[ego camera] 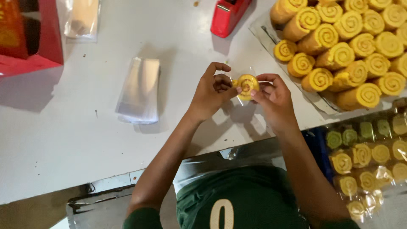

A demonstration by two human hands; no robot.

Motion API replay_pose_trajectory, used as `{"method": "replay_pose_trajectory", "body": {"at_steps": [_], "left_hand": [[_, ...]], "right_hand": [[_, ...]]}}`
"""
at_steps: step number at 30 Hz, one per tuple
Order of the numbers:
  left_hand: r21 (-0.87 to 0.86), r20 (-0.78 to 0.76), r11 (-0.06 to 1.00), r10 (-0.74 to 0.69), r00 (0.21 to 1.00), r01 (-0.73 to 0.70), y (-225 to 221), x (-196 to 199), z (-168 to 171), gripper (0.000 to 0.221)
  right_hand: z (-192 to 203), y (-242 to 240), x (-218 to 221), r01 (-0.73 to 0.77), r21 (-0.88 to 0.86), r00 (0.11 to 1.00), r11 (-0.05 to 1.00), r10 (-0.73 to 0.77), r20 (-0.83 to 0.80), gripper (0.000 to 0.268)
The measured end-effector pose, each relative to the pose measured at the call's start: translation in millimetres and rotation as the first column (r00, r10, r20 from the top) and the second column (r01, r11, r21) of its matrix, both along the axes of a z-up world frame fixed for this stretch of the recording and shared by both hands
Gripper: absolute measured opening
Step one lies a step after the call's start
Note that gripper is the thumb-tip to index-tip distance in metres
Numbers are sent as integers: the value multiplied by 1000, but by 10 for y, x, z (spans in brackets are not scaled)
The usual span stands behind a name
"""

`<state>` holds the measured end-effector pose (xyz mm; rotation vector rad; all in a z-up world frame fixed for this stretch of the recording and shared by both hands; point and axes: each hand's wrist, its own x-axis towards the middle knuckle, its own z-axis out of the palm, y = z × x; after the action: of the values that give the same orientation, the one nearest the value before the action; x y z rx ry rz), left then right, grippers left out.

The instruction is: The person packages small yellow rolled pastries into individual plastic bags, seals each bag with tape from a dispenser, and places the finished items into a blue plastic crate.

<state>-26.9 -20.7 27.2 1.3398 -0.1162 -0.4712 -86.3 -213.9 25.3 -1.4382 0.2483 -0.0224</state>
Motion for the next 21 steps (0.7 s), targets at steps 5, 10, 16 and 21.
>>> {"method": "replay_pose_trajectory", "body": {"at_steps": [5, 10, 16, 21], "left_hand": [[149, 149, 961, -256, 955, 234, -672, -448, 257, 57], [297, 157, 830, -531, 833, 473, -1755, -1048, 494, 51], [287, 168, 610, -791, 588, 739, -3265, -1767, 89, 46], [481, 245, 460, -888, 389, 747, -4254, -2371, -337, 59]], "right_hand": [[-65, -702, -719, 80, -117, 996, 990, -85, -32, 36], [-152, -1379, -1799, 375, -26, 925, 927, -376, -50, 35], [-678, -2281, -3064, 740, -61, 662, 670, -742, -106, 27], [-1075, -2931, -3816, 874, -224, 425, 430, -902, -75, 20]]}}
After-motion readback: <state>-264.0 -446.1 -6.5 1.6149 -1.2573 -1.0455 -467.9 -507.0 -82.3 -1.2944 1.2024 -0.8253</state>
